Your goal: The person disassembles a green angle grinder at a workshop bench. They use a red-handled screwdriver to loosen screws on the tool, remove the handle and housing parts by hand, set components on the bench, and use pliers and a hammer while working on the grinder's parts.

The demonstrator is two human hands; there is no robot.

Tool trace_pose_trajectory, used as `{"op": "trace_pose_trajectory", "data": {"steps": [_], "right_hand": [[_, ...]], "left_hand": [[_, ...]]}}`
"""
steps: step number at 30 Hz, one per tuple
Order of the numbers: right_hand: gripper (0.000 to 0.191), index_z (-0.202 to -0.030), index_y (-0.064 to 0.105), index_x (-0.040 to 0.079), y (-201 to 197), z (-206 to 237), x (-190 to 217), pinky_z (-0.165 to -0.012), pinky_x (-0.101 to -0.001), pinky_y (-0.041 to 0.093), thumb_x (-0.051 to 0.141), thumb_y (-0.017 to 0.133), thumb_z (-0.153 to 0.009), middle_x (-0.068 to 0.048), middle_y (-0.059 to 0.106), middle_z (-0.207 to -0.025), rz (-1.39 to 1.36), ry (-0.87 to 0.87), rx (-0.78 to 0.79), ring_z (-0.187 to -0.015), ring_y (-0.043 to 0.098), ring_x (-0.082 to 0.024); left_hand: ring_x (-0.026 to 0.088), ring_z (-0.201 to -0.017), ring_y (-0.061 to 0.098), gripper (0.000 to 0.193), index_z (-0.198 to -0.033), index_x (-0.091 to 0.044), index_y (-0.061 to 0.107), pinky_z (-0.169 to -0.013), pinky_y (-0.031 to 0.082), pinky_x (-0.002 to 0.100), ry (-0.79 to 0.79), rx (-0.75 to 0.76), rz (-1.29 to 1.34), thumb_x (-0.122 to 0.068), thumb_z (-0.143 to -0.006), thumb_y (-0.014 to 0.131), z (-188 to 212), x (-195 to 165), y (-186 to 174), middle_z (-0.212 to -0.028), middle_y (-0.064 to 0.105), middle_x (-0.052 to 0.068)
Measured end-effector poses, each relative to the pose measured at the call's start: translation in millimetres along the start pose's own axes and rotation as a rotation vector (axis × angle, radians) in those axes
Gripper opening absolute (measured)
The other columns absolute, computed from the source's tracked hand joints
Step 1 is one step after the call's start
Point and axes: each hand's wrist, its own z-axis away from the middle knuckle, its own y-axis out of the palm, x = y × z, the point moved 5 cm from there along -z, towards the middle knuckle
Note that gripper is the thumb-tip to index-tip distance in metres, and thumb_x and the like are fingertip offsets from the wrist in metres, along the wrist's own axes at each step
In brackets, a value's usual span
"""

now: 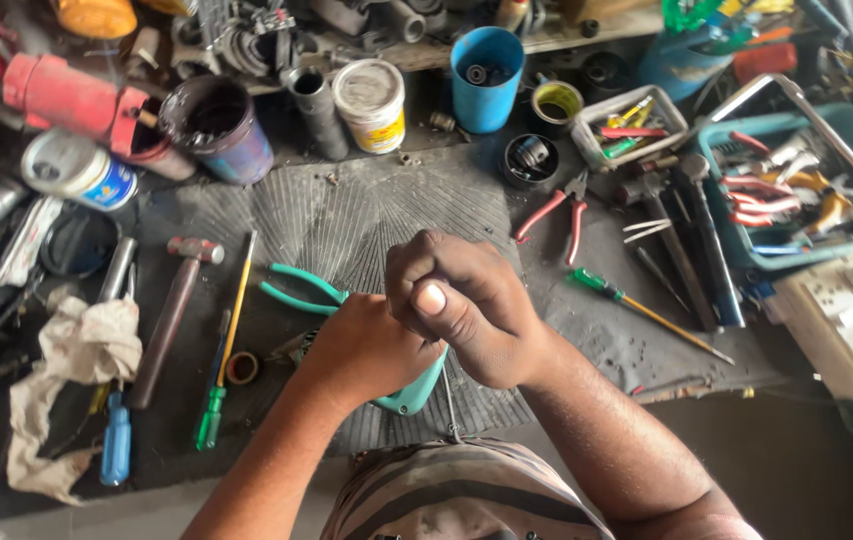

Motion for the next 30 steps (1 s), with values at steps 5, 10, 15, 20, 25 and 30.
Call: {"op": "trace_pose_trajectory", "data": {"steps": [5, 10, 15, 20, 25, 30], "right_hand": [[0.037, -0.096, 0.052, 0.004, 7.6, 6.0, -7.6, -0.059, -0.0269, 0.042, 0.036, 0.048, -0.115, -0.003, 0.053, -0.081, -0.002, -0.004, -0.1, -0.064, 0.05, -0.011], [0.037, -0.092, 0.051, 0.004, 15.8, 8.2, -9.2, -0.059, -0.0264, 0.039, 0.034, 0.048, -0.114, -0.001, 0.051, -0.077, 0.043, -0.037, -0.154, -0.063, 0.049, -0.011], [0.038, -0.091, 0.051, 0.004, 18.7, 13.9, -17.0, -0.062, -0.0275, 0.038, 0.035, 0.05, -0.113, -0.002, 0.05, -0.077, -0.004, -0.029, -0.221, -0.067, 0.046, -0.011], [0.041, -0.09, 0.052, 0.003, 22.5, 19.5, -24.1, -0.063, -0.0281, 0.039, 0.038, 0.051, -0.112, -0.003, 0.051, -0.079, 0.029, -0.011, -0.231, -0.071, 0.047, -0.012], [0.043, -0.093, 0.055, 0.002, 34.5, 18.0, -24.6, -0.065, -0.0282, 0.041, 0.04, 0.052, -0.113, -0.004, 0.054, -0.084, 0.056, 0.04, -0.179, -0.073, 0.049, -0.013], [0.04, -0.125, 0.053, -0.001, 40.5, 29.2, -17.9, -0.092, -0.0278, 0.043, 0.036, 0.044, -0.113, -0.008, 0.052, -0.11, 0.42, 0.024, -0.322, -0.1, 0.052, -0.016]], "left_hand": [[0.034, -0.056, 0.068, 0.017, -0.074, -0.01, 0.066, -0.051, 0.055, 0.047, 0.066, -0.031, 0.002, -0.023, -0.08, 0.074, 1.9, 6.7, 3.0, -0.061, 0.066, 0.012], [0.034, -0.055, 0.069, 0.018, -0.077, -0.008, 0.066, -0.05, 0.054, 0.048, 0.079, 0.017, -0.01, -0.023, -0.085, 0.072, 1.1, 9.4, 4.7, -0.058, 0.065, 0.013], [0.035, -0.056, 0.07, 0.027, -0.067, -0.01, 0.068, -0.052, 0.055, 0.048, 0.139, 0.048, -0.053, -0.028, -0.087, 0.072, 2.6, 10.1, 6.9, -0.059, 0.066, 0.015], [0.036, -0.057, 0.07, 0.026, -0.069, -0.009, 0.069, -0.054, 0.057, 0.047, 0.142, 0.021, -0.021, -0.027, -0.088, 0.07, 7.2, 17.2, 14.9, -0.06, 0.067, 0.016], [0.036, -0.063, 0.071, 0.023, -0.079, -0.006, 0.07, -0.061, 0.058, 0.048, 0.097, 0.016, -0.009, -0.028, -0.087, 0.071, 8.3, 22.0, 19.1, -0.067, 0.068, 0.017], [0.037, -0.079, 0.07, 0.034, -0.088, -0.002, 0.071, -0.068, 0.056, 0.047, 0.041, -0.063, 0.261, -0.033, -0.076, 0.08, 3.3, 27.4, 4.5, -0.084, 0.07, 0.018]]}}
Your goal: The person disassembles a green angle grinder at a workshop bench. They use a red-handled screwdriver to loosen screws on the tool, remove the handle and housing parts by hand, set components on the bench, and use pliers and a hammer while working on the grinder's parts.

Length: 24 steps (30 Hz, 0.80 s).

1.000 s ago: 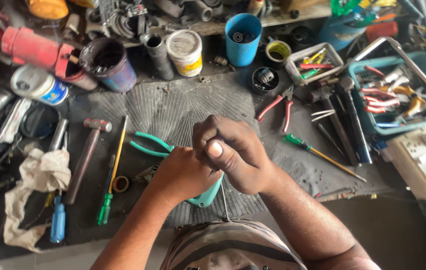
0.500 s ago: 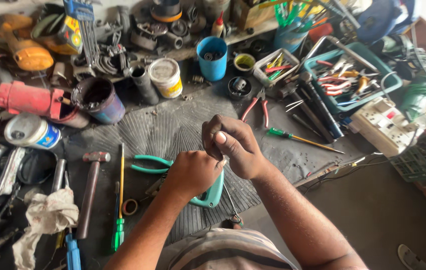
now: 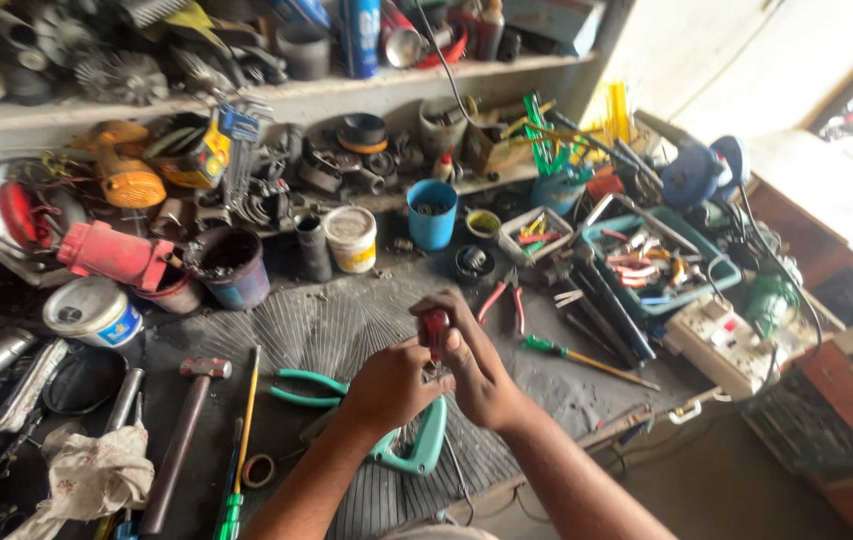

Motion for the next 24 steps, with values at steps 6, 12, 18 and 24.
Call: {"op": "trace_pose_trajectory", "data": {"steps": [6, 12, 18, 24], "right_hand": [[0.036, -0.132, 0.054, -0.002, -15.8, 23.6, -34.8, -0.106, -0.0329, 0.047, 0.006, 0.067, -0.099, -0.008, 0.061, -0.124, -0.154, 0.141, -0.031, -0.118, 0.058, -0.018], [0.031, -0.121, 0.069, 0.0, -45.4, 56.2, -77.1, -0.1, -0.0313, 0.053, 0.001, 0.075, -0.091, -0.005, 0.074, -0.11, -0.01, 0.338, -0.017, -0.108, 0.068, -0.014], [0.024, -0.103, 0.07, 0.001, -43.4, 49.2, -83.9, -0.09, -0.0296, 0.055, -0.004, 0.082, -0.083, -0.002, 0.074, -0.101, -0.109, 0.298, -0.064, -0.097, 0.069, -0.011], [0.023, -0.1, 0.072, 0.002, -36.8, 46.7, -82.9, -0.092, -0.0295, 0.054, -0.005, 0.082, -0.081, -0.001, 0.072, -0.1, -0.144, 0.349, -0.005, -0.098, 0.066, -0.009]], "left_hand": [[0.038, -0.086, 0.07, 0.025, -0.105, -0.009, 0.072, -0.073, 0.055, 0.047, -0.032, 0.046, 0.194, -0.024, -0.085, 0.072, -1.3, 5.4, -3.9, -0.091, 0.072, 0.015], [0.037, -0.093, 0.07, 0.016, -0.098, -0.011, 0.07, -0.081, 0.053, 0.049, 0.045, 0.133, 0.02, -0.027, -0.095, 0.071, 0.2, 2.7, 8.3, -0.092, 0.073, 0.012], [0.034, -0.09, 0.073, 0.032, -0.104, -0.011, 0.07, -0.076, 0.057, 0.045, -0.042, 0.104, 0.198, -0.029, -0.08, 0.081, -3.4, -5.3, 0.7, -0.093, 0.075, 0.011], [0.035, -0.087, 0.073, 0.025, -0.1, -0.015, 0.074, -0.074, 0.056, 0.045, -0.14, 0.111, 0.075, -0.026, -0.079, 0.082, -6.0, -7.2, -1.1, -0.09, 0.075, 0.013]]}}
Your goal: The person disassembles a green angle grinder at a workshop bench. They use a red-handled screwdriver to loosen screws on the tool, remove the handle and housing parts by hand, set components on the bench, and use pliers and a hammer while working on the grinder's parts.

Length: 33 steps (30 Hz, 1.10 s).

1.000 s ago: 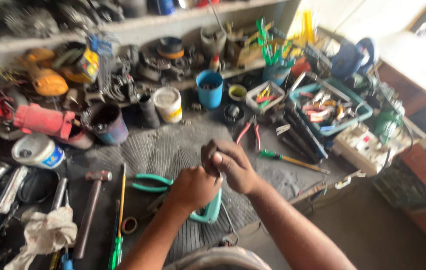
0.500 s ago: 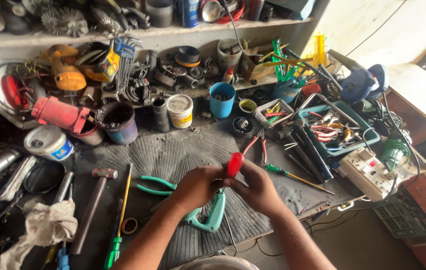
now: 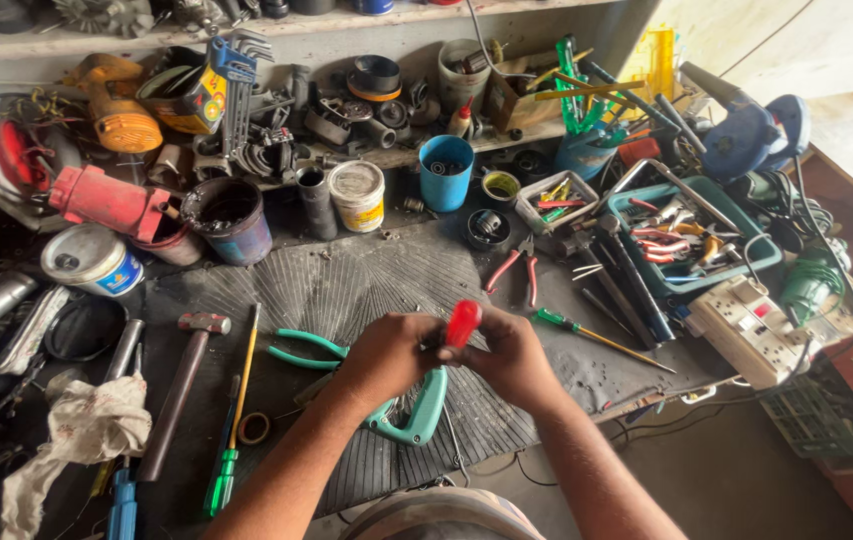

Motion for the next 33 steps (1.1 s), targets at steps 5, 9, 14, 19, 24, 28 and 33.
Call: {"op": "trace_pose_trajectory", "data": {"steps": [5, 9, 14, 19, 24, 28, 33], "right_hand": [[0.014, -0.1, 0.075, 0.004, -15.7, 1.1, -4.3, -0.09, -0.0297, 0.056, -0.003, 0.076, -0.088, -0.001, 0.075, -0.099, 0.11, 0.034, 0.128, -0.095, 0.069, -0.01], [0.013, -0.1, 0.072, 0.003, -10.4, -2.0, 6.0, -0.091, -0.0308, 0.054, -0.003, 0.075, -0.089, -0.002, 0.072, -0.1, 0.135, -0.042, 0.033, -0.098, 0.067, -0.011], [0.036, -0.105, 0.063, 0.0, 2.2, -18.5, 41.4, -0.094, -0.0361, 0.048, 0.016, 0.085, -0.079, -0.006, 0.064, -0.101, 0.116, -0.231, 0.08, -0.099, 0.061, -0.02], [0.043, -0.081, 0.064, 0.002, 7.5, -62.6, 60.0, -0.075, -0.0371, 0.051, 0.042, 0.073, -0.095, -0.01, 0.064, -0.082, -0.519, -0.368, 0.525, -0.079, 0.061, -0.025], [0.042, -0.072, 0.051, 0.008, 23.1, -75.9, 66.2, -0.06, -0.0335, 0.041, 0.034, 0.068, -0.099, -0.005, 0.048, -0.06, -0.752, -0.207, 0.573, -0.057, 0.049, -0.018], [0.047, -0.068, 0.047, 0.003, 17.7, -44.9, 69.4, -0.048, -0.0328, 0.032, 0.037, 0.051, -0.1, -0.005, 0.045, -0.057, -0.088, -0.169, -0.515, -0.049, 0.04, -0.018], [0.041, -0.072, 0.05, 0.003, 26.1, -59.8, 94.7, -0.055, -0.0343, 0.038, 0.031, 0.056, -0.102, -0.012, 0.053, -0.073, -0.335, -0.325, 0.377, -0.062, 0.048, -0.022]], "left_hand": [[0.033, -0.083, 0.073, 0.018, -0.099, -0.02, 0.078, -0.073, 0.056, 0.046, -0.045, 0.069, -0.053, -0.032, -0.085, 0.078, 0.4, 5.9, 8.3, -0.086, 0.076, 0.01], [0.031, -0.084, 0.074, 0.018, -0.101, -0.021, 0.077, -0.074, 0.057, 0.045, 0.004, 0.067, -0.024, -0.031, -0.087, 0.073, 0.6, 4.2, 9.1, -0.087, 0.077, 0.008], [0.034, -0.086, 0.073, 0.021, -0.106, -0.021, 0.075, -0.075, 0.056, 0.047, 0.043, 0.039, -0.177, -0.033, -0.096, 0.061, 0.1, -1.1, 8.6, -0.09, 0.076, 0.01], [0.034, -0.08, 0.074, 0.027, -0.104, -0.019, 0.075, -0.072, 0.056, 0.049, 0.051, 0.076, -0.203, -0.039, -0.093, 0.062, 2.3, -3.5, 13.1, -0.086, 0.075, 0.011], [0.032, -0.074, 0.074, 0.029, -0.091, -0.014, 0.074, -0.069, 0.057, 0.047, 0.058, 0.033, -0.328, -0.038, -0.099, 0.061, 4.1, -6.3, 15.1, -0.078, 0.074, 0.009], [0.033, -0.067, 0.074, 0.028, -0.104, -0.011, 0.074, -0.064, 0.058, 0.048, 0.122, -0.118, -0.248, -0.035, -0.09, 0.067, 4.4, -12.1, 9.2, -0.073, 0.073, 0.015], [0.032, -0.069, 0.074, 0.029, -0.089, -0.012, 0.074, -0.066, 0.058, 0.048, 0.014, 0.072, -0.316, -0.039, -0.095, 0.065, 3.0, -5.4, 17.8, -0.073, 0.074, 0.013]]}}
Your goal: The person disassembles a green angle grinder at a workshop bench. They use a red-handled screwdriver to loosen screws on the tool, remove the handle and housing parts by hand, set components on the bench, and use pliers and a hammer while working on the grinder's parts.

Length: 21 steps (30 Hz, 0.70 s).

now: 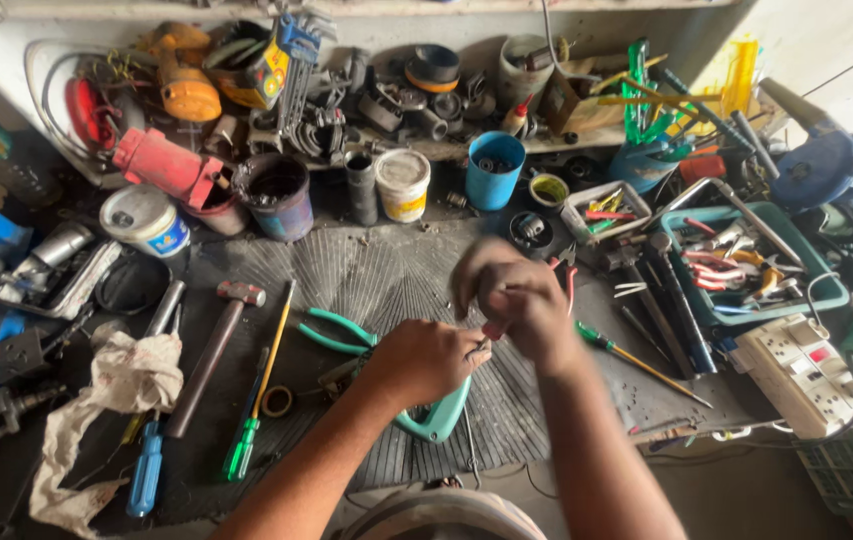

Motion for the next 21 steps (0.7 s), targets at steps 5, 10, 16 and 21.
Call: {"op": "trace_pose_trajectory", "data": {"steps": [5, 10, 16, 21], "right_hand": [[0.038, -0.071, 0.049, 0.004, -15.8, -4.2, -18.1, -0.053, -0.0312, 0.033, 0.018, 0.054, -0.105, -0.005, 0.05, -0.063, -0.302, 0.119, -0.176, -0.055, 0.043, -0.016], [0.039, -0.074, 0.05, -0.001, 0.7, 10.8, 8.5, -0.065, -0.036, 0.038, 0.016, 0.048, -0.11, -0.008, 0.051, -0.072, 0.848, -0.291, -0.451, -0.071, 0.047, -0.024], [0.037, -0.074, 0.049, 0.004, -9.1, 6.3, -4.9, -0.055, -0.0293, 0.043, 0.017, 0.055, -0.109, -0.003, 0.058, -0.065, -0.766, 0.059, 0.412, -0.057, 0.059, -0.014], [0.046, -0.074, 0.051, 0.001, -20.4, 17.3, -14.2, -0.057, -0.0311, 0.042, 0.026, 0.045, -0.112, -0.01, 0.054, -0.067, 0.48, -0.094, -0.596, -0.059, 0.052, -0.019]], "left_hand": [[0.033, -0.068, 0.074, 0.028, -0.1, -0.011, 0.074, -0.064, 0.059, 0.047, 0.042, -0.099, 0.012, -0.037, -0.097, 0.063, -1.0, -1.0, -2.4, -0.074, 0.074, 0.013], [0.033, -0.067, 0.074, 0.035, -0.11, -0.007, 0.073, -0.066, 0.06, 0.047, 0.081, -0.125, -0.014, -0.037, -0.094, 0.064, 0.0, 0.3, -1.7, -0.074, 0.074, 0.015], [0.033, -0.076, 0.074, 0.04, -0.088, -0.01, 0.077, -0.068, 0.058, 0.048, 0.025, 0.012, -0.074, -0.047, -0.097, 0.064, -0.5, 2.5, 5.7, -0.079, 0.075, 0.013], [0.034, -0.065, 0.073, 0.038, -0.113, -0.009, 0.072, -0.063, 0.058, 0.048, 0.038, -0.132, 0.0, -0.041, -0.096, 0.061, -0.6, -3.0, -4.9, -0.073, 0.073, 0.015]]}}
